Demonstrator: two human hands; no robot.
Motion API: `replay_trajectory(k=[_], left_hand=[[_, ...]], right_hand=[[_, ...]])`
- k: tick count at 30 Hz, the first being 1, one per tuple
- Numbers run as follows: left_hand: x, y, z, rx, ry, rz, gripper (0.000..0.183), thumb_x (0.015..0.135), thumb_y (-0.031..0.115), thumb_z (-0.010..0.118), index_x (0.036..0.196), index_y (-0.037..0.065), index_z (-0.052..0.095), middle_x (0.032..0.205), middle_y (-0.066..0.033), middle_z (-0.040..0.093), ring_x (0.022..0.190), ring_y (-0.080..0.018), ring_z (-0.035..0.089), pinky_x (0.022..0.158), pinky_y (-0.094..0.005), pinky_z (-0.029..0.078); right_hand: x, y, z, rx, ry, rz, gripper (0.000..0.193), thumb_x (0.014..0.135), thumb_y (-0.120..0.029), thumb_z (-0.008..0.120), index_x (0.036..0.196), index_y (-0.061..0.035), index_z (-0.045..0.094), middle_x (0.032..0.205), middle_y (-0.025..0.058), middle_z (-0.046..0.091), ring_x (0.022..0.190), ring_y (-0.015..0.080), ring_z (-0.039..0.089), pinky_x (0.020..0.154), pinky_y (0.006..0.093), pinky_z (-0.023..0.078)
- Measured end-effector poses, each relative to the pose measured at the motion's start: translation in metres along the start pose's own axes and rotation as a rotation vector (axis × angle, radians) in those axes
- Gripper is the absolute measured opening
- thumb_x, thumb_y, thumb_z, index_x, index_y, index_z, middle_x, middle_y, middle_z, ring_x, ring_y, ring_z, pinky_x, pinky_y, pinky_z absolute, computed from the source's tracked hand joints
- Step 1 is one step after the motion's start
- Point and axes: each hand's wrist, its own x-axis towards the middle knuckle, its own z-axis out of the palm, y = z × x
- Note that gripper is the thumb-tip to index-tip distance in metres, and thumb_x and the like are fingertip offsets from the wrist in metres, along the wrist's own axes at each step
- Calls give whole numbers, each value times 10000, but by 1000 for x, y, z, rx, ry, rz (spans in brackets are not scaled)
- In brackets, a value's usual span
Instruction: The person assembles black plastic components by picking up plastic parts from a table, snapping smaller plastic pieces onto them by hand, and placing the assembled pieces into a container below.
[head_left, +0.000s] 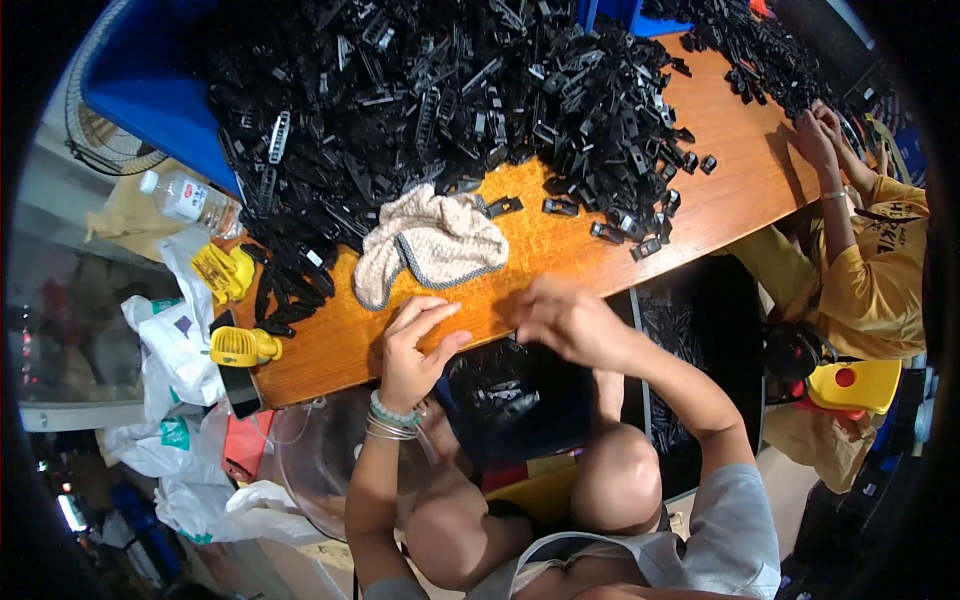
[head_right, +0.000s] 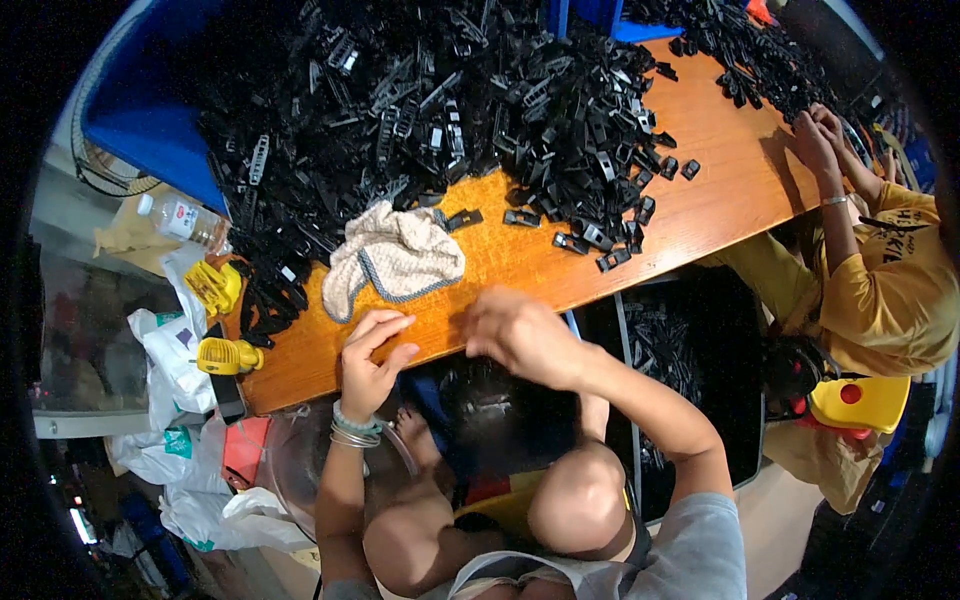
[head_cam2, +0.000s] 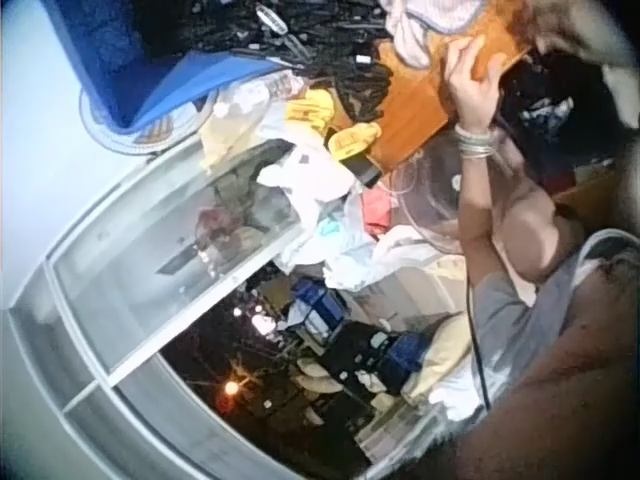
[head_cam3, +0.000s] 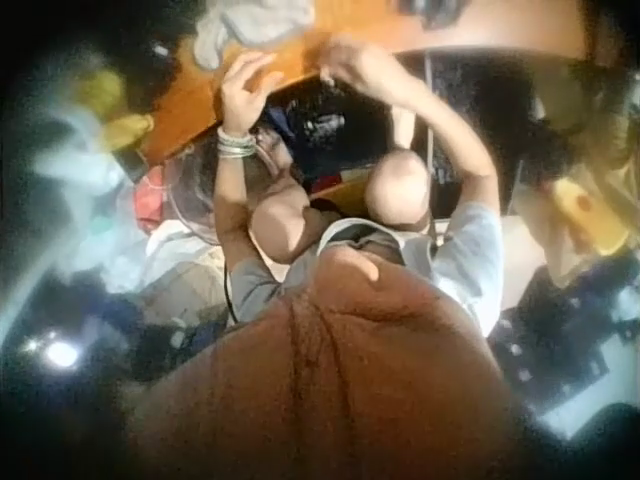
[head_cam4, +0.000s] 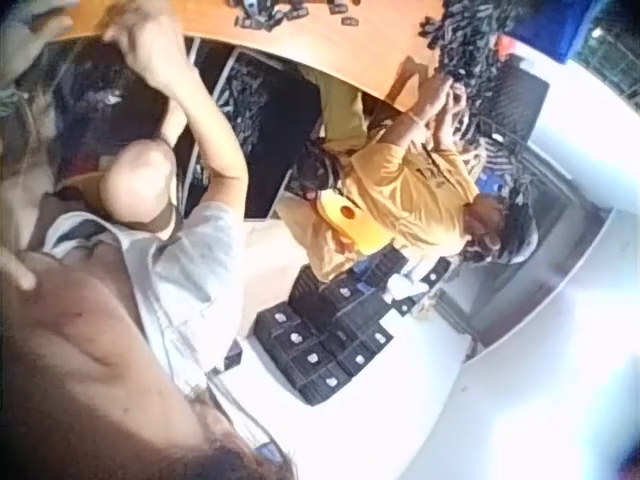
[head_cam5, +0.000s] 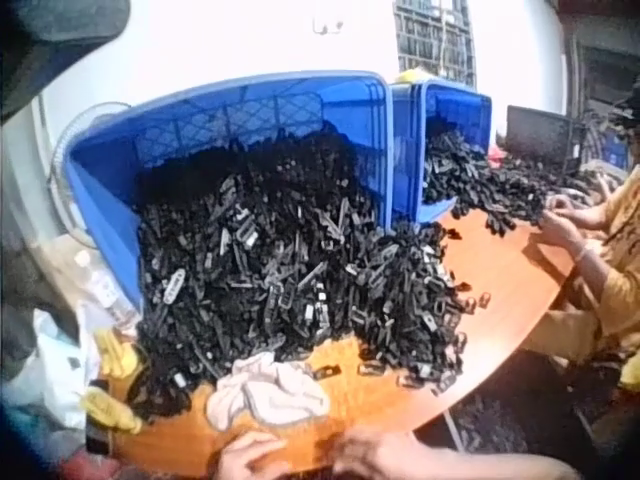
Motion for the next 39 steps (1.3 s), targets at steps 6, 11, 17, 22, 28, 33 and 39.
replay_trajectory(k=[6,11,17,22,28,33,39], left_hand=[[64,22,7,265,104,246,142,786,-18,698,925,-27,673,966,-118,628,892,-287,592,753,-356,498],[113,7,10,410,135,329,145,815,-13,664,960,-22,668,966,-120,627,885,-285,596,763,-361,496],[167,16,68,516,-178,162,134,866,62,589,920,-37,660,944,-175,641,751,-315,669,686,-377,536],[189,-10,111,810,-74,160,168,870,110,581,848,-40,654,835,-201,663,691,-339,678,630,-410,539],[189,4,103,664,-51,-160,206,788,210,712,784,5,693,678,-158,673,645,-337,671,603,-416,533],[147,31,74,559,-151,-243,219,782,205,741,724,2,684,598,-152,634,532,-297,627,529,-388,497],[109,39,68,383,-279,-260,155,826,157,693,777,11,683,689,-186,642,612,-353,631,573,-437,493]], right_hand=[[56,58,1,-517,272,82,286,793,-75,592,1074,-26,623,998,111,590,952,308,535,829,399,432],[32,33,0,-191,417,71,314,760,-30,677,1063,-13,596,1014,140,592,930,316,581,795,384,473],[-13,19,4,-267,497,211,337,721,-28,709,1031,-10,578,998,144,582,893,319,571,768,391,464],[-26,23,4,-324,458,332,317,737,-64,693,1027,-21,572,905,134,523,847,324,494,742,405,396],[-24,28,3,-316,464,308,305,739,-72,689,1011,-18,563,916,131,517,861,317,493,746,402,388],[-25,29,-1,-310,466,318,293,740,-75,691,1002,-31,569,895,118,508,841,305,487,736,395,378],[-26,28,-1,-267,454,325,293,739,-74,693,1003,-30,572,908,121,516,869,306,497,755,394,392]])
